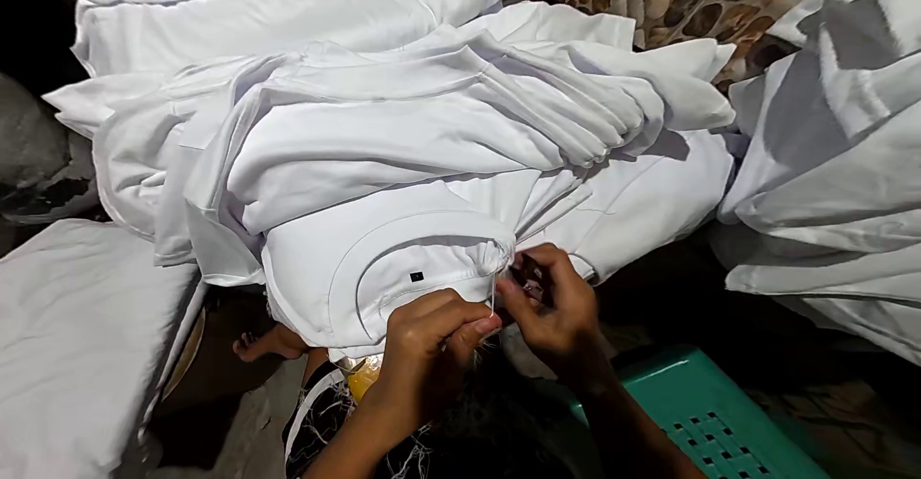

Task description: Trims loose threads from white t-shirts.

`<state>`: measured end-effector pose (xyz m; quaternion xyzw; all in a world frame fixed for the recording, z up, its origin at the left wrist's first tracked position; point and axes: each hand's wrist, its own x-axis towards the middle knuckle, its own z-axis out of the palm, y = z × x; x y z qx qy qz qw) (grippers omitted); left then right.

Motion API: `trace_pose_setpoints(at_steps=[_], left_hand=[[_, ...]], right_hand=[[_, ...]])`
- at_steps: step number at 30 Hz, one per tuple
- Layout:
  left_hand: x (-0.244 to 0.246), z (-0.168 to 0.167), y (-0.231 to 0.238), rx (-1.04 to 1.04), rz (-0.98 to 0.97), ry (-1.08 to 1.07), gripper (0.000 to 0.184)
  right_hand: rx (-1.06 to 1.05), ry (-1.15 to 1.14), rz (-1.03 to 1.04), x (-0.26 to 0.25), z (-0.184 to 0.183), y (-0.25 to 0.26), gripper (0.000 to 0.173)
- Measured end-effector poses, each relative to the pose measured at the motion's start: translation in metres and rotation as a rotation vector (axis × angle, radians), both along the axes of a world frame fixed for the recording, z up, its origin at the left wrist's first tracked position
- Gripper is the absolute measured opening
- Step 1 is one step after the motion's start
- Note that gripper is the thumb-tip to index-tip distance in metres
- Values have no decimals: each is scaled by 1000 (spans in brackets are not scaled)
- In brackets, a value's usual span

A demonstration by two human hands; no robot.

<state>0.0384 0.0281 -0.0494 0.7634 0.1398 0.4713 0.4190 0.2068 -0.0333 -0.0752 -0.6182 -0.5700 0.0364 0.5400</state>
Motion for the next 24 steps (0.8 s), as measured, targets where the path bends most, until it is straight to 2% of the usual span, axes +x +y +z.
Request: trace_pose_setpoints(at_steps=[2,5,10,12,14,16,18,20,22,24], left_hand=[[3,-3,-2,27,20,-1,24],[10,-10,-6,105,56,23,25],[-5,-14,-18,251,17,86,22],[-25,-6,-20,311,164,223,40],[-45,-2,-16,339,454,344,55],[-53,-9,-5,359,718,402,39],[-52,-24,6,367,813,517,28],[-49,-41,14,416,809,583,18],[-51,-46,17,464,758,543,16],[-58,-43,15,437,675,429,23]], right_hand=[[0,-274,-91,0,3,-7,37],[-23,-367,-96,-3,7,-6,38],[-158,-223,-152,-5,9,2,39],[-160,-87,-154,-3,9,6,42],[-161,39,-124,-2,7,14,41],[-138,58,-124,-5,1,25,30],[-17,-102,-197,-12,-3,31,20],[25,-329,-280,-17,0,30,10],[-134,-455,-259,-19,5,23,6],[-317,-479,-176,-13,7,19,11]])
